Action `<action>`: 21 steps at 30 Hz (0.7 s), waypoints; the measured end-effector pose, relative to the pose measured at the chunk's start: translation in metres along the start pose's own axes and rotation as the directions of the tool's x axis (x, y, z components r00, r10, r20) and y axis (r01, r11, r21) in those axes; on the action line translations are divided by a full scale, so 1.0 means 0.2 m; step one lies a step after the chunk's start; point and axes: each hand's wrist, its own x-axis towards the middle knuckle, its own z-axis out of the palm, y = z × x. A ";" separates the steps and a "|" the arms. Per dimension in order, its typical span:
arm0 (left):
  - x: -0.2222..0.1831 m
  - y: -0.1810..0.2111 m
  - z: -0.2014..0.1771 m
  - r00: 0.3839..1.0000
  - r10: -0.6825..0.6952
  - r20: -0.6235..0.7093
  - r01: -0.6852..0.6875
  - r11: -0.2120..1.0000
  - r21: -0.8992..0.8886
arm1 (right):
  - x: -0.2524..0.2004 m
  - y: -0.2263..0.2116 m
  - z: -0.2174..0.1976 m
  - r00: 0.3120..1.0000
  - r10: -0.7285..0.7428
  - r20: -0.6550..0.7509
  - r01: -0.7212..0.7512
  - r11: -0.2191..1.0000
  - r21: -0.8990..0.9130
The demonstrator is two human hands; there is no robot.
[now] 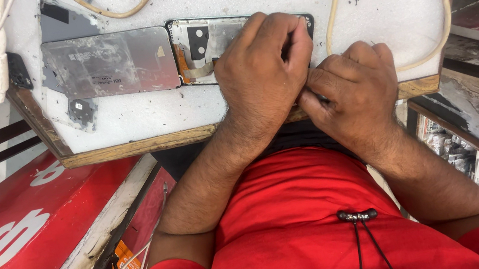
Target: The person removes rubber bands from a smartphone, then disassembles the device by detaching the back cover and battery. They manipulate internal components and ribbon cables, then reattach the back cover and battery, and finally reassemble the phone.
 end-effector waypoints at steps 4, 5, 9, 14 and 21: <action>0.00 -0.01 -0.01 1.000 0.028 -0.010 -0.028 0.999 -0.025 | 0.00 -0.01 -0.01 1.000 0.014 0.022 -0.014 1.000 0.002; 0.00 -0.02 -0.01 0.999 0.046 -0.019 -0.046 0.998 -0.037 | 0.00 -0.01 -0.01 1.000 0.012 0.029 -0.012 1.000 0.007; 0.00 -0.02 -0.02 0.998 0.067 0.006 -0.066 0.997 -0.025 | 0.01 -0.01 -0.02 0.999 0.022 0.034 -0.023 0.999 0.025; 0.01 -0.01 -0.02 0.998 0.068 0.012 -0.068 0.998 -0.014 | 0.02 -0.01 -0.02 0.999 0.022 0.039 -0.023 0.999 0.026; 0.01 0.00 -0.03 0.998 0.050 0.027 -0.050 0.999 -0.017 | 0.02 -0.01 -0.03 0.999 0.026 0.033 -0.027 0.999 0.037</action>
